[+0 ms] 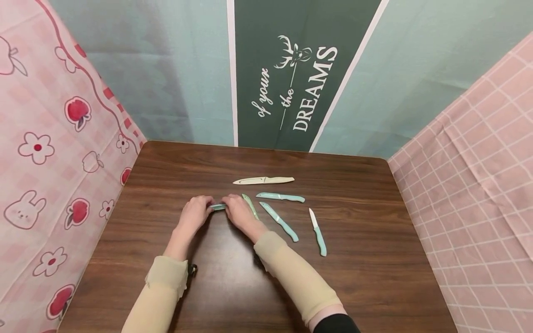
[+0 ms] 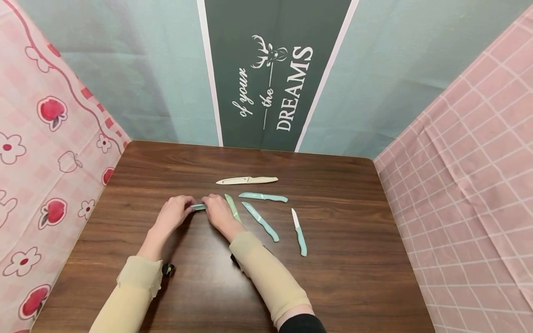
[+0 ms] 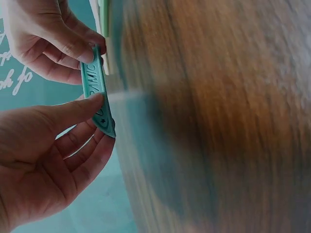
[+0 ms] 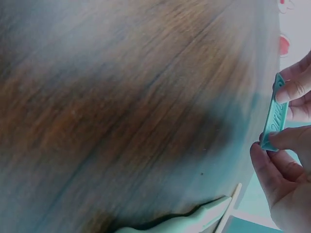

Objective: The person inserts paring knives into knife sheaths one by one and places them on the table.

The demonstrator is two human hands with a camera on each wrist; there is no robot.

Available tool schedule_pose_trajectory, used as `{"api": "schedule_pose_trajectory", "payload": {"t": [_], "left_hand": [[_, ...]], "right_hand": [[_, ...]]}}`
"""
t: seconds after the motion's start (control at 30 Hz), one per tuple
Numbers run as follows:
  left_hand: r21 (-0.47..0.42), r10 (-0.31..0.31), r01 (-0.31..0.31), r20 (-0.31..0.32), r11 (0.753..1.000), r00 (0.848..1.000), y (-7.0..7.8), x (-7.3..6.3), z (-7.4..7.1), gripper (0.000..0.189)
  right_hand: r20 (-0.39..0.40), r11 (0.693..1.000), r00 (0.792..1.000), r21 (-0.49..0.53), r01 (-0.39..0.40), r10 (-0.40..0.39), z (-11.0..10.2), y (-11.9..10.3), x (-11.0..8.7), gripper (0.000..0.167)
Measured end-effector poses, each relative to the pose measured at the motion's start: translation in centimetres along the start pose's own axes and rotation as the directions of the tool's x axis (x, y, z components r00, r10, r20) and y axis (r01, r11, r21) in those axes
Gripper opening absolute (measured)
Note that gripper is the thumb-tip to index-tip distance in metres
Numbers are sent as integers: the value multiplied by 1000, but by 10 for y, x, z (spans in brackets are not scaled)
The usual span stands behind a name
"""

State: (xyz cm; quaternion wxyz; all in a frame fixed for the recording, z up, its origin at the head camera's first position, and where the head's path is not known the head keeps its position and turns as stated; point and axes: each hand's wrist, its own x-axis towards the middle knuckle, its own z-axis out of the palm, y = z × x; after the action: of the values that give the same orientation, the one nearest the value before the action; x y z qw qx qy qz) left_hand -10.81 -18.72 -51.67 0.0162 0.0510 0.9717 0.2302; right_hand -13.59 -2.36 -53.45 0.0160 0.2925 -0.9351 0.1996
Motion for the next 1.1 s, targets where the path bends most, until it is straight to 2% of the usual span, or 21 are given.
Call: {"api": "schedule_pose_trajectory", "payload": {"t": [0.17, 0.37, 0.73, 0.93, 1.1], "left_hand": [[-25, 41, -42, -55, 999, 998, 4, -8, -2, 9], [-61, 97, -105, -120, 993, 988, 11, -14, 0, 11], [-126, 183, -205, -166, 971, 969, 30, -11, 5, 11], [-132, 250, -273, -166, 953, 954, 43, -9, 11, 13], [-144, 294, -317, -165, 937, 942, 52, -7, 15, 14]], "right_hand": [[1, 999, 1000, 32, -12, 12, -10, 0, -7, 23], [-14, 995, 1000, 95, -6, 8, -19, 4, -19, 24], [-91, 984, 995, 177, -17, 33, -41, 23, -36, 16], [-88, 977, 993, 206, -57, 77, -52, 34, -48, 16], [-121, 966, 988, 251, -66, 99, -61, 42, -60, 15]]}}
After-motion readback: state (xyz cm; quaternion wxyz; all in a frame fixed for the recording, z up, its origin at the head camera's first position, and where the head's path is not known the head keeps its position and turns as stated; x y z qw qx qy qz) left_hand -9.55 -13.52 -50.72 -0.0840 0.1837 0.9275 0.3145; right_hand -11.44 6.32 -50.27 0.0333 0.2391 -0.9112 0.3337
